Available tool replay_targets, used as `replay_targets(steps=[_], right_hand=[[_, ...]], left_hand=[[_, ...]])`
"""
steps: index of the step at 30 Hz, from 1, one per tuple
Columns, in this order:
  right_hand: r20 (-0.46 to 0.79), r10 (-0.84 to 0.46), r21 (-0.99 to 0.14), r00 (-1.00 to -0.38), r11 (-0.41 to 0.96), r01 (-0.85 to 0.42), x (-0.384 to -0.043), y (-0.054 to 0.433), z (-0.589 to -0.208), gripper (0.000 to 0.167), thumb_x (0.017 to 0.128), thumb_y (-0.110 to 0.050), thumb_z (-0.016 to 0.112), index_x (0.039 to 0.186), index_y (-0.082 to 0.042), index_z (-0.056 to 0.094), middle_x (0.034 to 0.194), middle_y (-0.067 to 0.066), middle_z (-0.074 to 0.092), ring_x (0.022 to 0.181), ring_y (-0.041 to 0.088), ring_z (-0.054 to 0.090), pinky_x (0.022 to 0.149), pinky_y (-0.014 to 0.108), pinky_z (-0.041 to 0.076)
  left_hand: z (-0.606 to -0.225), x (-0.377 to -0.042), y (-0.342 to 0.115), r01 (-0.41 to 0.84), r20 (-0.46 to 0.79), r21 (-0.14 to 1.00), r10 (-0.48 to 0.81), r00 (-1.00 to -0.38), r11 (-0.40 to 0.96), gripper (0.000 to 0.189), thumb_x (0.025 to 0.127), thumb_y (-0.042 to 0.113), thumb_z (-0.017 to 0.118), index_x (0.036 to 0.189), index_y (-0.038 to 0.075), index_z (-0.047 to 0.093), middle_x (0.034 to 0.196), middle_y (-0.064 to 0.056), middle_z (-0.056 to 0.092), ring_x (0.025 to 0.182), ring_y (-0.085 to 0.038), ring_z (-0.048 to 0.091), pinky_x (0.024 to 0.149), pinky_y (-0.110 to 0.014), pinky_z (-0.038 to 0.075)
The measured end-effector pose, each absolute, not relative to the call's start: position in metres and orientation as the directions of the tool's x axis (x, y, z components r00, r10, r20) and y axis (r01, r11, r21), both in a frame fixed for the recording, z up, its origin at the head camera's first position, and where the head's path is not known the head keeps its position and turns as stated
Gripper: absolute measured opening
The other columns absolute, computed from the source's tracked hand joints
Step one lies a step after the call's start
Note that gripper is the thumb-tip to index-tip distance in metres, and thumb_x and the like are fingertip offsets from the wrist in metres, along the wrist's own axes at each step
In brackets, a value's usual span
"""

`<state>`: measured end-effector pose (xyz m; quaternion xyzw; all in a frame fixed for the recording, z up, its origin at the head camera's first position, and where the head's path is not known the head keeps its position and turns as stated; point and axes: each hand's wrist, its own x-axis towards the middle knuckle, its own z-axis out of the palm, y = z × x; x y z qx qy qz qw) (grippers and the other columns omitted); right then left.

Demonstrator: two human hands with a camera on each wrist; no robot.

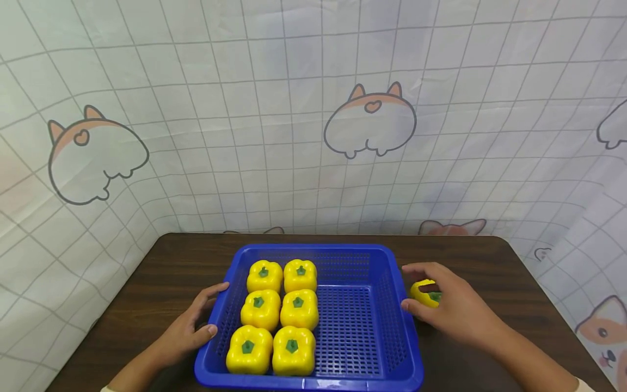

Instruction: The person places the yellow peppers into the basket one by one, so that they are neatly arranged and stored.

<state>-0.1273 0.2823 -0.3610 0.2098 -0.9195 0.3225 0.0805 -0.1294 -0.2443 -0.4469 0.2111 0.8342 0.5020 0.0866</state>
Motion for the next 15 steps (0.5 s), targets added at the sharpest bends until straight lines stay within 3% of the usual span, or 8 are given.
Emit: replay_targets(steps=[3, 6, 9, 15], right_hand=[[0.264, -0.299, -0.560, -0.917, 0.726, -0.398, -0.131, 0.295, -0.367, 0.058, 0.087, -0.027, 0.084, 0.137, -0.013, 0.058, 0.131, 0.009, 0.065, 0.108, 0.034, 0.068, 0.089, 0.033, 0.056], [0.221, -0.270, -0.567, -0.937, 0.747, -0.349, -0.134, 0.305, -0.374, 0.061, 0.089, -0.032, 0.082, 0.139, -0.010, 0.056, 0.133, 0.015, 0.063, 0.113, 0.041, 0.065, 0.093, 0.044, 0.054], [0.181, -0.263, -0.565, -0.948, 0.761, -0.319, -0.138, 0.314, -0.380, 0.065, 0.090, -0.037, 0.080, 0.142, -0.009, 0.053, 0.136, 0.020, 0.059, 0.118, 0.048, 0.060, 0.092, 0.062, 0.049], [0.132, -0.278, -0.572, -0.951, 0.762, -0.303, -0.145, 0.328, -0.392, 0.073, 0.088, -0.042, 0.080, 0.145, -0.007, 0.050, 0.142, 0.023, 0.054, 0.122, 0.052, 0.056, 0.093, 0.069, 0.046]], left_hand=[[-0.448, -0.130, -0.244, 0.264, 0.067, 0.877, 0.441, -0.895, 0.402, 0.069, 0.098, 0.024, 0.059, 0.158, 0.030, 0.026, 0.145, -0.029, 0.046, 0.124, -0.044, 0.054, 0.082, -0.044, 0.060], [-0.448, -0.130, -0.245, 0.262, 0.067, 0.881, 0.444, -0.893, 0.394, 0.069, 0.098, 0.023, 0.059, 0.158, 0.030, 0.026, 0.145, -0.028, 0.046, 0.124, -0.043, 0.054, 0.083, -0.042, 0.060], [-0.449, -0.130, -0.245, 0.263, 0.070, 0.886, 0.450, -0.890, 0.382, 0.069, 0.098, 0.022, 0.058, 0.158, 0.029, 0.026, 0.144, -0.029, 0.046, 0.123, -0.043, 0.055, 0.083, -0.042, 0.060], [-0.448, -0.130, -0.245, 0.263, 0.070, 0.886, 0.451, -0.890, 0.383, 0.069, 0.098, 0.023, 0.058, 0.158, 0.029, 0.026, 0.144, -0.030, 0.045, 0.123, -0.044, 0.055, 0.082, -0.042, 0.060]])
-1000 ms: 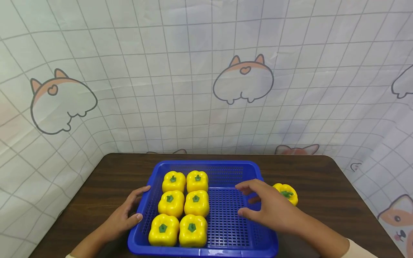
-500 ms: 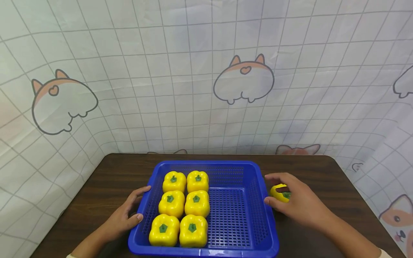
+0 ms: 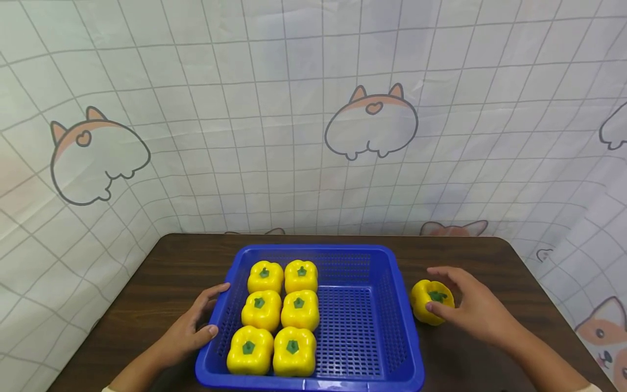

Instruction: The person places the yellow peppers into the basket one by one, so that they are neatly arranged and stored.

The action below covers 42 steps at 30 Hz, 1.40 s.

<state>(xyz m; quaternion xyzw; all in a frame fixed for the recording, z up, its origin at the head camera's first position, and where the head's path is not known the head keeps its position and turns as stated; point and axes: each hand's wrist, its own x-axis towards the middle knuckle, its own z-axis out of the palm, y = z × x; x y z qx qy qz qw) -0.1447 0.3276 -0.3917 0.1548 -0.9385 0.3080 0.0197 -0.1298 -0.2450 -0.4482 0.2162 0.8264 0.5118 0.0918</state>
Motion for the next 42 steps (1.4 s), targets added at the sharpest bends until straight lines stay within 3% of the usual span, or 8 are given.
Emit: replay_targets(steps=[10, 24, 42], right_hand=[[0.111, -0.307, -0.590, -0.945, 0.745, -0.311, -0.152, 0.342, -0.411, 0.074, 0.088, -0.038, 0.081, 0.145, -0.004, 0.049, 0.140, 0.024, 0.056, 0.119, 0.051, 0.057, 0.091, 0.069, 0.047], [0.087, -0.371, -0.593, -0.925, 0.727, -0.347, -0.158, 0.359, -0.424, 0.069, 0.087, -0.028, 0.083, 0.144, -0.006, 0.051, 0.140, 0.018, 0.058, 0.114, 0.038, 0.063, 0.090, 0.048, 0.055], [0.061, -0.386, -0.662, -0.921, 0.675, -0.327, -0.161, 0.359, -0.424, 0.067, 0.087, -0.027, 0.083, 0.141, -0.004, 0.050, 0.137, 0.019, 0.057, 0.119, 0.045, 0.058, 0.086, 0.046, 0.057]], left_hand=[[-0.448, -0.130, -0.245, 0.247, 0.054, 0.884, 0.438, -0.897, 0.397, 0.069, 0.098, 0.024, 0.059, 0.158, 0.030, 0.026, 0.144, -0.030, 0.045, 0.123, -0.044, 0.055, 0.082, -0.043, 0.060], [-0.446, -0.128, -0.244, 0.246, 0.053, 0.882, 0.434, -0.899, 0.401, 0.069, 0.098, 0.024, 0.059, 0.158, 0.030, 0.027, 0.144, -0.030, 0.045, 0.123, -0.044, 0.055, 0.081, -0.042, 0.060], [-0.446, -0.129, -0.244, 0.239, 0.048, 0.888, 0.437, -0.898, 0.393, 0.069, 0.098, 0.024, 0.059, 0.158, 0.031, 0.026, 0.144, -0.030, 0.045, 0.123, -0.044, 0.055, 0.080, -0.041, 0.060]])
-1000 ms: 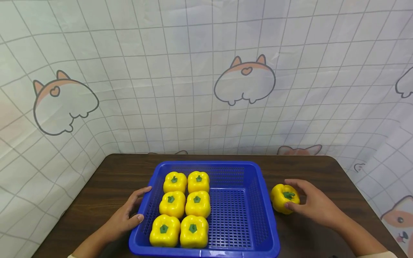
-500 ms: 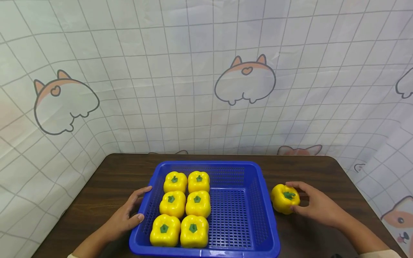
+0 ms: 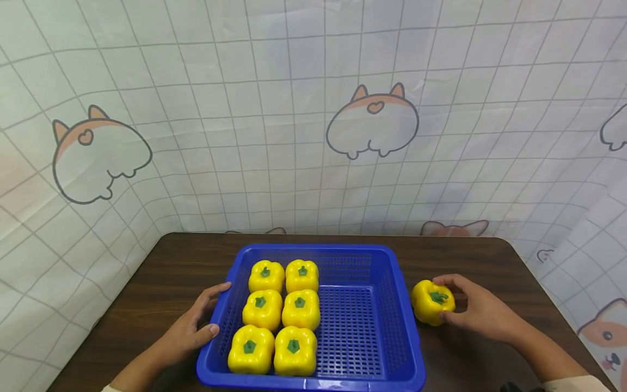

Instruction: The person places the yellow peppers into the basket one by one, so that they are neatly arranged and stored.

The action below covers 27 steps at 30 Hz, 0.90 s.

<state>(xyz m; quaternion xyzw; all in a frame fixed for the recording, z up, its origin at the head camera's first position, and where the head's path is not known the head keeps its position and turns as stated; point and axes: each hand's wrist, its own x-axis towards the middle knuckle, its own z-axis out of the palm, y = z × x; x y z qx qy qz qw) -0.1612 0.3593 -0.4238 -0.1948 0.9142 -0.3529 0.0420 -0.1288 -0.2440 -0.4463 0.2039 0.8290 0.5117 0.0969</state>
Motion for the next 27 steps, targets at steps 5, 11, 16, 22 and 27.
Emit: replay_targets(steps=[5, 11, 16, 22, 27], right_hand=[[0.055, -0.374, -0.673, -0.926, 0.671, -0.311, -0.161, 0.359, -0.423, 0.069, 0.086, -0.026, 0.085, 0.140, -0.002, 0.050, 0.135, 0.022, 0.058, 0.114, 0.044, 0.062, 0.081, 0.039, 0.059], [0.090, -0.353, -0.626, -0.931, 0.707, -0.329, -0.160, 0.359, -0.413, 0.071, 0.084, -0.029, 0.086, 0.140, -0.005, 0.052, 0.134, 0.019, 0.060, 0.110, 0.039, 0.064, 0.078, 0.028, 0.058], [0.123, -0.353, -0.597, -0.927, 0.720, -0.354, -0.159, 0.359, -0.400, 0.069, 0.084, -0.030, 0.087, 0.141, -0.009, 0.053, 0.135, 0.015, 0.061, 0.110, 0.023, 0.065, 0.078, 0.028, 0.058], [0.170, -0.365, -0.559, -0.915, 0.729, -0.395, -0.159, 0.358, -0.381, 0.068, 0.082, -0.029, 0.088, 0.140, -0.013, 0.055, 0.133, 0.012, 0.062, 0.106, 0.002, 0.061, 0.081, 0.025, 0.056], [0.195, -0.369, -0.533, -0.909, 0.738, -0.415, -0.158, 0.355, -0.369, 0.069, 0.082, -0.030, 0.089, 0.140, -0.014, 0.056, 0.133, 0.011, 0.062, 0.105, -0.001, 0.060, 0.083, 0.022, 0.054]], left_hand=[[-0.446, -0.129, -0.244, 0.237, 0.045, 0.887, 0.437, -0.898, 0.396, 0.069, 0.098, 0.025, 0.059, 0.158, 0.031, 0.026, 0.145, -0.030, 0.045, 0.123, -0.044, 0.055, 0.080, -0.041, 0.061], [-0.446, -0.130, -0.244, 0.240, 0.047, 0.887, 0.442, -0.896, 0.394, 0.068, 0.098, 0.024, 0.059, 0.158, 0.031, 0.026, 0.145, -0.030, 0.045, 0.123, -0.044, 0.055, 0.081, -0.042, 0.060], [-0.445, -0.130, -0.244, 0.235, 0.042, 0.885, 0.433, -0.900, 0.403, 0.068, 0.098, 0.025, 0.059, 0.158, 0.031, 0.027, 0.144, -0.030, 0.045, 0.123, -0.045, 0.055, 0.080, -0.042, 0.061], [-0.444, -0.129, -0.243, 0.230, 0.036, 0.883, 0.429, -0.902, 0.409, 0.068, 0.098, 0.025, 0.059, 0.158, 0.032, 0.026, 0.145, -0.030, 0.045, 0.124, -0.045, 0.054, 0.081, -0.042, 0.060], [-0.444, -0.129, -0.243, 0.225, 0.030, 0.882, 0.426, -0.904, 0.414, 0.068, 0.098, 0.026, 0.059, 0.158, 0.032, 0.026, 0.145, -0.030, 0.045, 0.124, -0.045, 0.054, 0.081, -0.043, 0.060]])
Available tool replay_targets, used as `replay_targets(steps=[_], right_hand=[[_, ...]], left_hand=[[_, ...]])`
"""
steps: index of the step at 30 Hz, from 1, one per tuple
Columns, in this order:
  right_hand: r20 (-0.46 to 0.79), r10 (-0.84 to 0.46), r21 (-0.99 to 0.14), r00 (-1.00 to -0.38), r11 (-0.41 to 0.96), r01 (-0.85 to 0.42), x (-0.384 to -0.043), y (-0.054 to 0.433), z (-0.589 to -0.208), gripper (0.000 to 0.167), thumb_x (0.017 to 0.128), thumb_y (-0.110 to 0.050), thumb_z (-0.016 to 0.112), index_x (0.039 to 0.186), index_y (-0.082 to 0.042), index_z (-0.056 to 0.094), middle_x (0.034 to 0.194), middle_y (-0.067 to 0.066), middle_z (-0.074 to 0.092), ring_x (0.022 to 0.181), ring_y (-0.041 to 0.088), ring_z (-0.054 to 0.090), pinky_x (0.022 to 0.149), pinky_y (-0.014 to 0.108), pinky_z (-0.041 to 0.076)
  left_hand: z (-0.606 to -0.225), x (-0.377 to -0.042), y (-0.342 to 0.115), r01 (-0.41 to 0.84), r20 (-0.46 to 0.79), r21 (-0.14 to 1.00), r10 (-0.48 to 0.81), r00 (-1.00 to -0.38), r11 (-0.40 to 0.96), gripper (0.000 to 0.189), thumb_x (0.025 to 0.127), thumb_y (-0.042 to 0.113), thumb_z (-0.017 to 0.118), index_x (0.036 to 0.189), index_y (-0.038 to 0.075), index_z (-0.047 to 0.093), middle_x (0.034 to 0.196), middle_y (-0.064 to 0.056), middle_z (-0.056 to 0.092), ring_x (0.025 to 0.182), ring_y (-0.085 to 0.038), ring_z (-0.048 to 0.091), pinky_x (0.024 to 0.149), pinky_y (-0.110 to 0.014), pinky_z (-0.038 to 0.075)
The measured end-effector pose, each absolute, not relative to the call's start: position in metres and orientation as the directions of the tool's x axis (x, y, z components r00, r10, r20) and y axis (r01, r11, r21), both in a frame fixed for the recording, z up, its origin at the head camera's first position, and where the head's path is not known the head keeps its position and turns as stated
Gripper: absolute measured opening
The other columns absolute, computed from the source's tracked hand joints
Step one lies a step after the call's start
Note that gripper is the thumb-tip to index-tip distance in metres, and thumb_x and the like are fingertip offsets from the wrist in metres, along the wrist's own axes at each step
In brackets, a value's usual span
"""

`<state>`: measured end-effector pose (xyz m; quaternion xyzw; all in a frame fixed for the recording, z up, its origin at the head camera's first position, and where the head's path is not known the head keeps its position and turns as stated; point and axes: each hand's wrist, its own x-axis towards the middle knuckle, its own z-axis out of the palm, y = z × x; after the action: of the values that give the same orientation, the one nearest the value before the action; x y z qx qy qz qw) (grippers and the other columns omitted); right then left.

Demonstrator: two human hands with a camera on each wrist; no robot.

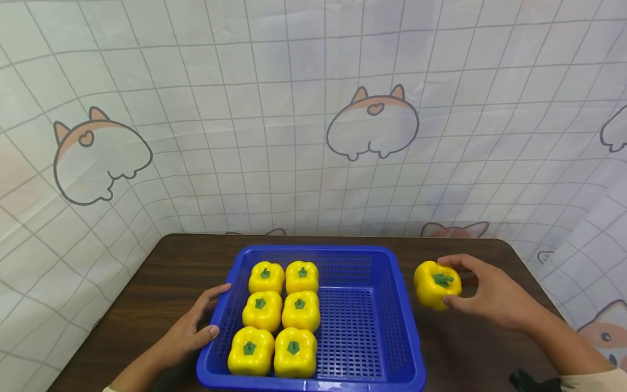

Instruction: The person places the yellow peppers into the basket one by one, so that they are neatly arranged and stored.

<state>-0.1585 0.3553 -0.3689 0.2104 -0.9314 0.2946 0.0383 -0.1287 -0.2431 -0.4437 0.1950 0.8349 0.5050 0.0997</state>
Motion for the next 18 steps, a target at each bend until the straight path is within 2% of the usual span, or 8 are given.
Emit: replay_targets(steps=[8, 18], right_hand=[[0.236, -0.380, -0.526, -0.894, 0.724, -0.446, -0.155, 0.345, -0.356, 0.070, 0.080, -0.027, 0.090, 0.140, -0.014, 0.056, 0.132, 0.011, 0.062, 0.102, -0.001, 0.061, 0.081, 0.022, 0.055], [0.292, -0.420, -0.538, -0.859, 0.671, -0.511, -0.147, 0.326, -0.344, 0.068, 0.080, -0.021, 0.090, 0.139, -0.015, 0.056, 0.131, 0.005, 0.062, 0.104, 0.004, 0.061, 0.088, 0.010, 0.046]], left_hand=[[-0.447, -0.129, -0.244, 0.244, 0.050, 0.884, 0.438, -0.897, 0.399, 0.068, 0.098, 0.024, 0.058, 0.158, 0.031, 0.026, 0.144, -0.028, 0.047, 0.123, -0.042, 0.054, 0.083, -0.040, 0.059], [-0.448, -0.129, -0.245, 0.253, 0.059, 0.884, 0.443, -0.895, 0.394, 0.068, 0.098, 0.023, 0.057, 0.158, 0.030, 0.026, 0.143, -0.027, 0.047, 0.123, -0.040, 0.054, 0.084, -0.038, 0.058]])
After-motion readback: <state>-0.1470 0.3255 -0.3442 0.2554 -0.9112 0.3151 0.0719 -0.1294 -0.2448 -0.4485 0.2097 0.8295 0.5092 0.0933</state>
